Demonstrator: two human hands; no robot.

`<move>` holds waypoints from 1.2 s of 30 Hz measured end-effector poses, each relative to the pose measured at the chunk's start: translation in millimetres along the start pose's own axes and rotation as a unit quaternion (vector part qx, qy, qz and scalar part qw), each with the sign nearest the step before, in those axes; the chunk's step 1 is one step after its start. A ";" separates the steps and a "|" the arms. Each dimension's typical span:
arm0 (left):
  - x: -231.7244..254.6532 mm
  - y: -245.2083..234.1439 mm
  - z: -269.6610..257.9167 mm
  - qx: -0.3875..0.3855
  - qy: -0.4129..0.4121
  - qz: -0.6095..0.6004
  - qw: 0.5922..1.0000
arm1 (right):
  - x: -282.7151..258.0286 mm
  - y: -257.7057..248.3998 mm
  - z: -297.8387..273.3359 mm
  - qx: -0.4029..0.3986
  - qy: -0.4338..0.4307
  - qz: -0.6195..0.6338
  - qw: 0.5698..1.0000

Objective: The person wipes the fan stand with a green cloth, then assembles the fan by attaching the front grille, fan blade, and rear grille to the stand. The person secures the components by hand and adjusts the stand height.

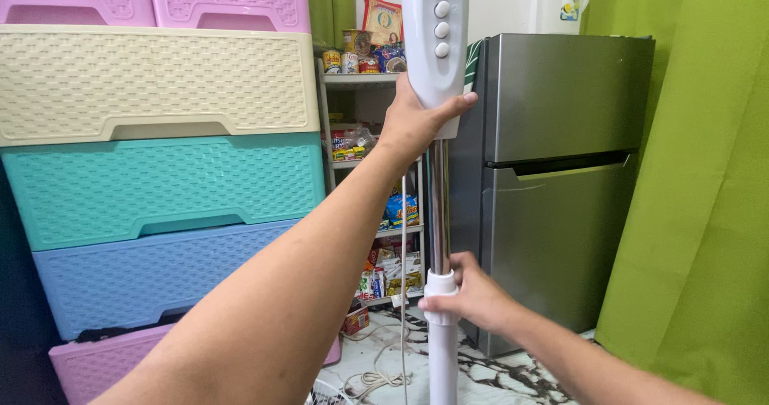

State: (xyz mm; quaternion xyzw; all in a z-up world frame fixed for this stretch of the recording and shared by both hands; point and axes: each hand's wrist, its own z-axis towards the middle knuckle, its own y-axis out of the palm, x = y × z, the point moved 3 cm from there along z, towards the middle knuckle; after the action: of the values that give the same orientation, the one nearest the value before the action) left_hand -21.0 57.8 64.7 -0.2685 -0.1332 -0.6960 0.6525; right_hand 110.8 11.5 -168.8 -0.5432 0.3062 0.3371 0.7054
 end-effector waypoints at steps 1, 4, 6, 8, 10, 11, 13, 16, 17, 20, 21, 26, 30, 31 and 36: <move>-0.1 0.4 -0.4 -0.001 -0.001 0.000 1.000 | 0.8 0.9 -0.8 -0.055 -0.026 0.036 0.997; -0.9 2.6 3.3 -0.007 -0.013 -0.004 1.000 | 3.4 -10.9 0.9 -0.167 -0.037 0.166 0.971; -2.1 3.4 3.7 -0.001 -0.001 -0.008 1.000 | 3.0 -19.5 0.0 -0.181 -0.049 0.176 0.966; -5.7 1.6 2.1 0.009 0.002 -0.007 1.000 | -1.2 -19.2 -1.4 -0.154 -0.088 0.103 0.979; -5.9 5.1 3.7 0.024 0.002 -0.006 1.000 | -2.7 -16.5 -4.7 -0.046 -0.074 0.038 0.995; -5.4 6.9 4.4 0.023 -0.001 -0.007 1.000 | -4.3 -13.4 -5.9 0.009 -0.067 0.005 0.998; -5.5 6.1 3.8 0.023 -0.011 -0.004 1.000 | -3.7 -3.3 -6.4 0.058 0.011 -0.066 0.996; -5.1 0.5 0.0 0.008 -0.010 0.013 1.000 | -5.4 14.2 -1.5 0.002 0.016 -0.001 1.000; -3.5 -0.7 1.7 0.007 -0.008 0.002 1.000 | -6.2 10.7 2.3 -0.033 0.000 0.046 0.998; -1.9 4.3 2.0 0.003 -0.012 -0.020 1.000 | 0.9 -2.8 4.3 -0.179 -0.046 0.231 0.955; -2.9 5.0 0.4 0.003 -0.021 -0.015 1.000 | 6.5 -9.0 1.6 -0.186 -0.056 0.213 0.958; -4.7 0.9 0.9 0.008 -0.041 -0.011 0.999 | 11.2 -20.6 8.0 -0.143 -0.059 0.123 0.980; -12.6 7.5 -5.3 0.013 -0.047 -0.020 0.999 | 23.7 -11.8 8.6 -0.053 -0.086 0.076 0.992; -13.3 7.8 -3.9 0.014 -0.053 -0.022 0.998 | 25.2 -8.9 9.4 -0.024 -0.084 0.059 0.994; -16.0 5.2 -0.3 0.005 -0.045 -0.024 0.999 | 21.6 4.0 16.7 -0.031 -0.068 0.057 0.996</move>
State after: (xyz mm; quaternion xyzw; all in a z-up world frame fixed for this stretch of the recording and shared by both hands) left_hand -15.9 70.5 54.9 -0.2929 -0.1722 -0.6980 0.6303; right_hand 121.3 31.5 -184.5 -0.5225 0.2771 0.4220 0.6871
